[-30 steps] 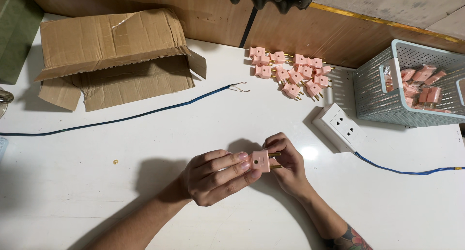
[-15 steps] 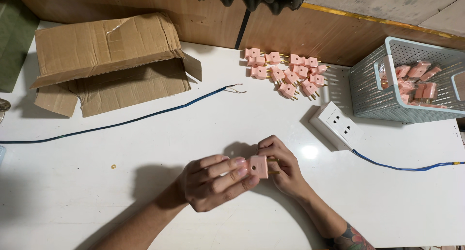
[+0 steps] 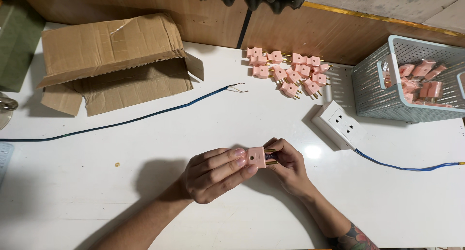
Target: The person assembles a power plug by using a screwdriver to tighten internal screws and then closing the plastic housing.
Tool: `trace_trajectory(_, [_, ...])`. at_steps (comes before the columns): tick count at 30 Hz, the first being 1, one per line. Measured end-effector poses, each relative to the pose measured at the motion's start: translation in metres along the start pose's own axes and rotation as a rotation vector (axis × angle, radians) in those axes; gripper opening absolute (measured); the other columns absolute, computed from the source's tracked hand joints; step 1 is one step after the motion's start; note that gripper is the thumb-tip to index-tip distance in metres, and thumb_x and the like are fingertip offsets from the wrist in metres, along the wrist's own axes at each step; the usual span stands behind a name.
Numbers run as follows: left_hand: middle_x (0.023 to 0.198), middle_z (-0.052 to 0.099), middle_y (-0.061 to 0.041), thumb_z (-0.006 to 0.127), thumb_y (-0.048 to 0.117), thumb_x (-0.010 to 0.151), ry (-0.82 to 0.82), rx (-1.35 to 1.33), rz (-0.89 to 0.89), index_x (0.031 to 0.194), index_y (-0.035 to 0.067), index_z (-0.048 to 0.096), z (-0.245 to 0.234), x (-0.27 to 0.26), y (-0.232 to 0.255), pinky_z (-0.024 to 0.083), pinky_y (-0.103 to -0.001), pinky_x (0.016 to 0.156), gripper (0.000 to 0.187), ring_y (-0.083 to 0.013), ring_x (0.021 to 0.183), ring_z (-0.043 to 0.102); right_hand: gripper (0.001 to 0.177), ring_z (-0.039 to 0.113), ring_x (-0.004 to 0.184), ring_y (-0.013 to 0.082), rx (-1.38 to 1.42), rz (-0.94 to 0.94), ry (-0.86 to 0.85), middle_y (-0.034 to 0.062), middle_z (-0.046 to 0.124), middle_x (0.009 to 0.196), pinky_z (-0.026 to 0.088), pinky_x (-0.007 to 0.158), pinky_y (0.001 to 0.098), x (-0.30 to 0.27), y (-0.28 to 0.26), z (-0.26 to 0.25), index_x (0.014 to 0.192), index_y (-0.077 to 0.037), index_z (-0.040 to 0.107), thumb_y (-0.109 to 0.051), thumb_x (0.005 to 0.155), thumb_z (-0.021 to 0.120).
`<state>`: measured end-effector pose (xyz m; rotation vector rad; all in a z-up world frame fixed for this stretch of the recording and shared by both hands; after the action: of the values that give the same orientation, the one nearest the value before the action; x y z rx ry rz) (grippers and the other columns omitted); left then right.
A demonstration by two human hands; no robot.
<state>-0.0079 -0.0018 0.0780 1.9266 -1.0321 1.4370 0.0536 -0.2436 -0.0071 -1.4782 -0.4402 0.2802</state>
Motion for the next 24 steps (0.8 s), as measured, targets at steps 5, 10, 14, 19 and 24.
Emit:
trace_trajectory(5, [0.122, 0.076, -0.007, 0.098, 0.001, 0.091, 0.127, 0.013, -0.053, 0.121, 0.010, 0.088, 0.010, -0.001, -0.001, 0.077, -0.031, 0.092, 0.033, -0.0218, 0.108, 0.085, 0.013, 0.059, 0.080, 0.0179, 0.092, 0.081, -0.056, 0.0114, 0.067, 0.090, 0.050, 0.071, 0.0321, 0.000, 0.016, -0.005, 0.106, 0.001, 0.069, -0.006, 0.103, 0.080])
trace_trajectory(10, [0.119, 0.080, -0.006, 0.107, -0.003, 0.077, 0.240, 0.048, -0.080, 0.120, 0.014, 0.090, 0.009, 0.002, -0.004, 0.078, -0.030, 0.087, 0.049, -0.0213, 0.103, 0.087, 0.012, 0.056, 0.068, 0.0175, 0.248, 0.088, -0.112, 0.0135, 0.059, 0.074, 0.045, 0.061, 0.0284, 0.006, 0.008, 0.001, 0.106, 0.010, 0.072, -0.001, 0.104, 0.077])
trace_trajectory(14, [0.118, 0.083, -0.008, 0.107, -0.004, 0.075, 0.233, 0.065, -0.018, 0.116, 0.011, 0.091, 0.007, 0.006, -0.013, 0.078, -0.032, 0.086, 0.046, -0.0242, 0.103, 0.087, 0.017, 0.063, 0.079, 0.0193, 0.103, 0.076, -0.056, 0.0184, 0.072, 0.084, 0.050, 0.070, 0.0314, 0.018, 0.012, -0.020, 0.106, 0.009, 0.078, -0.004, 0.097, 0.086])
trace_trajectory(19, [0.120, 0.083, -0.009, 0.108, -0.005, 0.073, 0.192, 0.196, 0.079, 0.114, 0.012, 0.092, 0.003, -0.004, -0.020, 0.076, -0.034, 0.090, 0.047, -0.0248, 0.105, 0.086, 0.027, 0.070, 0.086, 0.0234, -0.611, -0.100, 0.180, 0.0166, 0.079, 0.099, 0.056, 0.080, 0.0363, 0.037, -0.033, -0.040, 0.113, -0.003, 0.089, -0.022, 0.096, 0.094])
trace_trajectory(24, [0.122, 0.084, -0.003, 0.094, 0.010, 0.098, 0.173, 0.201, 0.145, 0.117, 0.019, 0.091, 0.011, -0.003, -0.005, 0.068, -0.035, 0.103, 0.021, -0.0176, 0.112, 0.085, 0.027, 0.064, 0.097, 0.0237, -1.020, -0.243, 0.176, 0.0059, 0.074, 0.100, 0.050, 0.098, 0.0429, 0.036, -0.020, -0.048, 0.120, -0.018, 0.093, -0.034, 0.098, 0.092])
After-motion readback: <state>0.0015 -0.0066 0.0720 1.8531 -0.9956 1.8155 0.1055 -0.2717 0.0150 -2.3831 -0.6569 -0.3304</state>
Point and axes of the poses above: each hand's wrist, its own x-axis towards the middle knuckle, its own z-axis out of the palm, y = z × x, the point moved 5 cm from there along x, towards the middle knuckle
